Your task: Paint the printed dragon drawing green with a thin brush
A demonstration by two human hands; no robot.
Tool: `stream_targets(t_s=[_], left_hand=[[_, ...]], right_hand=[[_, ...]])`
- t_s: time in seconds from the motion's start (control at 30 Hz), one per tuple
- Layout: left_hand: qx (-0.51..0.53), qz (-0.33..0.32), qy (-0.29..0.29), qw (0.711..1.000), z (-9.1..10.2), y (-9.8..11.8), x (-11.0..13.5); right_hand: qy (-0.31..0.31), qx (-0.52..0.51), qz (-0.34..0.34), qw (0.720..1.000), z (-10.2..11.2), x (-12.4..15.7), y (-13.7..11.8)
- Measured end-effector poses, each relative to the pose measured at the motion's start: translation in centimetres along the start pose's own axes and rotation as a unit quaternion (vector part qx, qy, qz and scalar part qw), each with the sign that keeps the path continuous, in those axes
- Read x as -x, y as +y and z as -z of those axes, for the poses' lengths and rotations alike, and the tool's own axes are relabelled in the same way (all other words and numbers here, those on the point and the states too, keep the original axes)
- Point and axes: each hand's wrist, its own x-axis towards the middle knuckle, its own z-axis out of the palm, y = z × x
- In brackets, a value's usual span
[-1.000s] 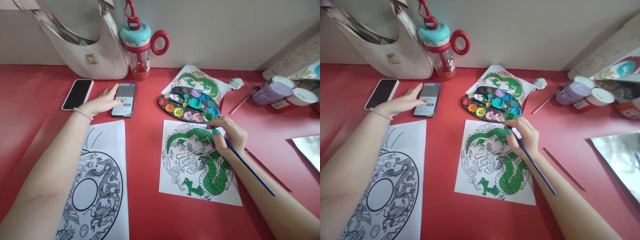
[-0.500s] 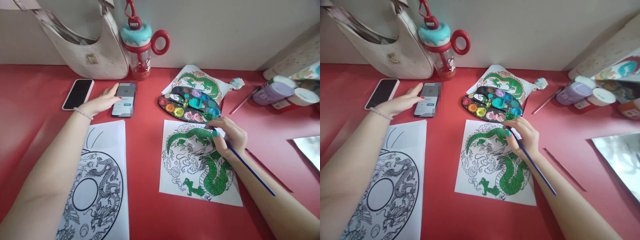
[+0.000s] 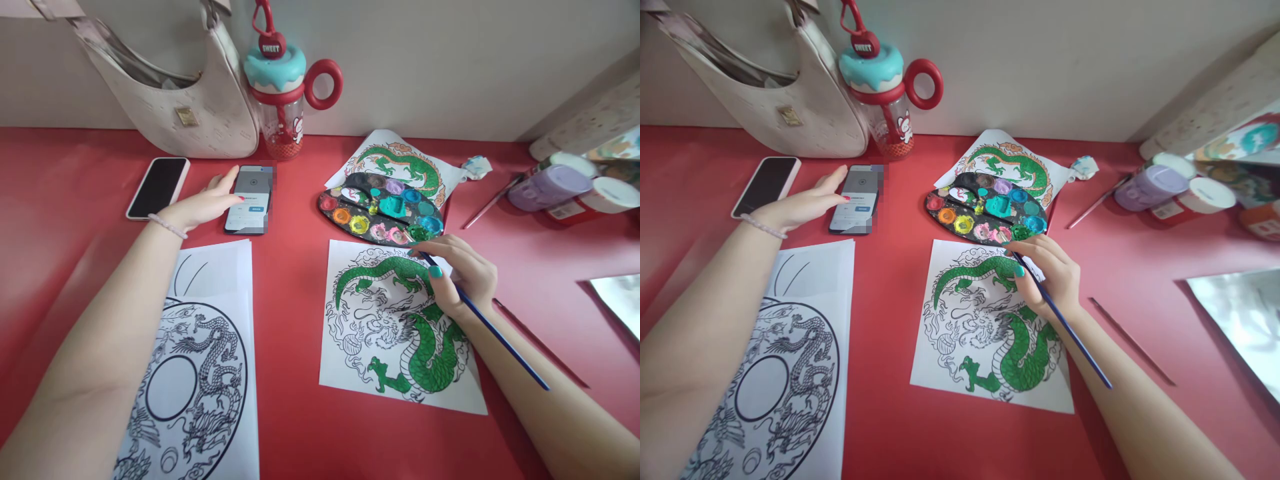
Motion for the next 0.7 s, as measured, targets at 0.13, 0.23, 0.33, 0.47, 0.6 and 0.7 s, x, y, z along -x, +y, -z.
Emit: stream_targets(t_s=[0.13,0.23,0.33,0.47,0.6,0.7], left_hand=[[-0.003,-0.016,0.005,1.0,0.0,-0.3,-0.2],[-0.009,-0.009,0.006,1.0,-0.1,-0.2,-0.2],[-0.009,-0.002,0.004,1.0,0.0,0.1,0.0],[-0.005,0.005,0.003,1.0,0.0,0.3,0.2],[0.009,-0.006,0.006,1.0,0.0,-0.4,-0.1],[0.019,-0.027,0.004,0.999,0.1,-0.7,-0.3]], right_hand=[[0.002,0.0,0.001,1.0,-0.1,0.0,0.0],[0.0,-0.003,-0.002,1.0,-0.1,0.0,0.0],[0.0,-0.002,-0.002,1.0,-0.1,0.0,-0.1],[-0.001,0.0,-0.009,1.0,-0.1,0.0,-0.1],[0.003,-0.003,-0.013,1.0,-0.2,0.2,0.1],[0.005,-0.004,-0.021,1.0,-0.2,0.3,0.2]])
